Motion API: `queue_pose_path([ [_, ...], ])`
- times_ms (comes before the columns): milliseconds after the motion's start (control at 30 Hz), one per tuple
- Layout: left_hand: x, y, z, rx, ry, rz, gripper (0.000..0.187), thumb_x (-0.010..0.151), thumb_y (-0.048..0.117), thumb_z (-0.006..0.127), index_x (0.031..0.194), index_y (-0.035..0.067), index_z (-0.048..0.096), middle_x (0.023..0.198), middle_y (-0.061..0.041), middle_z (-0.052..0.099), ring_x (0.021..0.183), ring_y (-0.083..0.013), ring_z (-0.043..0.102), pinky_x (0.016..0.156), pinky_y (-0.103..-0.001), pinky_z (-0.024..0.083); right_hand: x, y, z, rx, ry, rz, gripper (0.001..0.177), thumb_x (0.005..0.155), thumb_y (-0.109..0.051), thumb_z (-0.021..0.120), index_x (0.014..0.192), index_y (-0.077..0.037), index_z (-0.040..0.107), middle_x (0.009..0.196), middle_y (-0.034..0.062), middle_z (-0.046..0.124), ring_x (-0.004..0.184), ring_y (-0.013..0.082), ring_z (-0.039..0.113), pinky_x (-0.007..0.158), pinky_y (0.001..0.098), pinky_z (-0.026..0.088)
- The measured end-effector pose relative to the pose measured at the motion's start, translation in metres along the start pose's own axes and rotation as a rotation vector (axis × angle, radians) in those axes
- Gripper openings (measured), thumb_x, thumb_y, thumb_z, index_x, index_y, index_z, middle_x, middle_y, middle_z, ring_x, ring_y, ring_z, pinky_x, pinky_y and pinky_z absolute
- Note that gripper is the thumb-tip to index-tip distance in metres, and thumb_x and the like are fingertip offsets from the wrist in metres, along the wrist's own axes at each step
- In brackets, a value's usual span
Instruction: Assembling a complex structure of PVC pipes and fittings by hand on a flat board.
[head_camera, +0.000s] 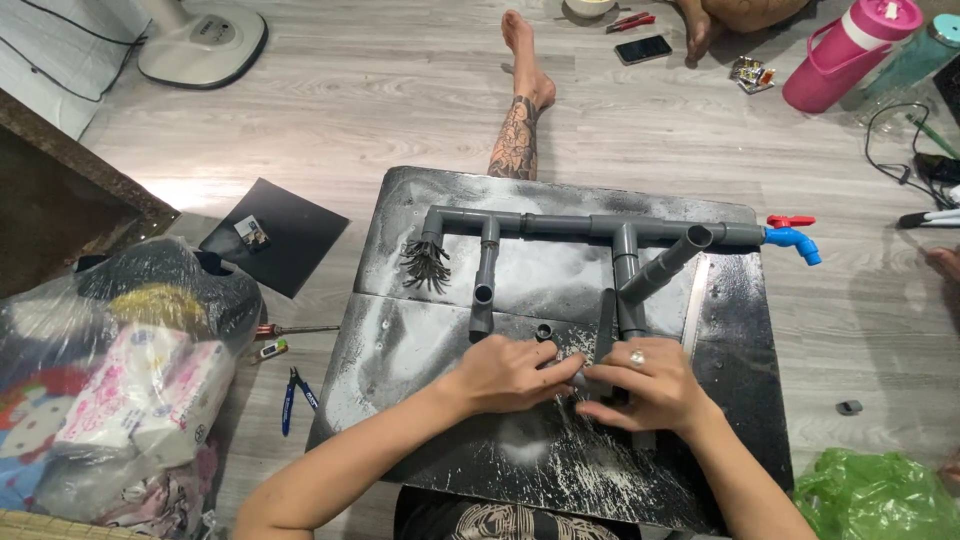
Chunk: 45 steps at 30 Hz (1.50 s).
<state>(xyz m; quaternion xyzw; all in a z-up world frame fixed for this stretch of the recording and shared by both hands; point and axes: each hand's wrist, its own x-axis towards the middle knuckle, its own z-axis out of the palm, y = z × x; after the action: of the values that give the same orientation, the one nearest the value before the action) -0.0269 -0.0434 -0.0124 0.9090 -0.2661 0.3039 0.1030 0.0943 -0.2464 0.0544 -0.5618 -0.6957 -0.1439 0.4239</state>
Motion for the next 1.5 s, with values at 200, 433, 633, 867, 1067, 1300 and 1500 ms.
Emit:
queue_pose_path([
  [200,0.005,0.000,-0.015,-0.003,-0.059,-0.079,0.038,0.105,0.043,0.048,0.135,0.021,0.057,0.069,0.004,0.052,0.044,-0.0059,0.051,0.041,-0.020,0.049,-0.001,-0.007,0.009,0.072,0.041,0.056,0.016,0.082,-0.006,0.077,0.098,0.000,0.074,0.074,0.0112,0.074,0.050,0.0259,0.066,0.044,0.0339,0.053],
  [433,0.000,0.004,-0.012,-0.007,-0.058,-0.123,0.044,0.107,0.044,0.044,0.144,0.022,0.052,0.066,0.004,0.053,0.042,-0.0060,0.049,0.040,-0.021,0.049,0.001,-0.008,0.013,0.034,0.078,-0.012,0.021,0.079,-0.002,0.081,0.099,0.004,0.075,0.079,0.0143,0.075,0.056,0.0292,0.069,0.050,0.0362,0.058],
  [633,0.000,0.006,-0.016,-0.063,-0.116,-0.158,0.047,0.109,0.044,0.036,0.149,0.023,0.048,0.063,0.002,0.057,0.040,-0.0074,0.052,0.040,-0.021,0.048,-0.002,-0.005,0.015,0.039,0.073,-0.094,0.019,0.080,-0.001,0.081,0.096,0.007,0.074,0.078,0.0185,0.072,0.054,0.0323,0.066,0.050,0.0376,0.058],
  [867,-0.001,0.006,-0.017,-0.110,-0.184,-0.165,0.047,0.109,0.044,0.036,0.150,0.023,0.046,0.063,-0.001,0.062,0.040,-0.0094,0.055,0.039,-0.021,0.048,0.003,-0.011,0.014,0.056,0.089,-0.105,0.018,0.080,-0.001,0.080,0.094,0.008,0.074,0.080,0.0191,0.073,0.054,0.0325,0.067,0.049,0.0377,0.058],
  [1067,-0.002,0.004,-0.019,-0.131,-0.229,-0.186,0.049,0.108,0.046,0.033,0.150,0.025,0.048,0.061,-0.003,0.064,0.040,-0.0115,0.057,0.041,-0.023,0.048,0.002,-0.012,0.018,0.066,0.129,-0.094,0.016,0.082,-0.001,0.079,0.094,0.009,0.073,0.078,0.0194,0.073,0.051,0.0318,0.066,0.046,0.0371,0.057],
  [1300,0.021,0.017,-0.059,-0.223,-0.172,-0.268,0.038,0.105,0.043,0.048,0.121,0.012,0.064,0.066,-0.006,0.070,0.040,-0.0186,0.059,0.035,-0.029,0.045,-0.012,-0.015,0.015,0.086,0.002,0.149,0.029,0.078,-0.015,0.084,0.101,-0.005,0.070,0.086,0.0076,0.079,0.063,0.0168,0.072,0.057,0.0281,0.059],
  [1500,0.017,0.017,-0.041,0.047,0.046,-0.189,0.033,0.105,0.039,0.057,0.124,0.013,0.065,0.069,-0.003,0.067,0.037,-0.0079,0.048,0.028,-0.022,0.031,-0.032,-0.002,0.022,0.109,0.051,0.300,0.029,0.074,-0.017,0.086,0.099,-0.008,0.075,0.091,0.0057,0.082,0.061,0.0107,0.075,0.051,0.0189,0.058],
])
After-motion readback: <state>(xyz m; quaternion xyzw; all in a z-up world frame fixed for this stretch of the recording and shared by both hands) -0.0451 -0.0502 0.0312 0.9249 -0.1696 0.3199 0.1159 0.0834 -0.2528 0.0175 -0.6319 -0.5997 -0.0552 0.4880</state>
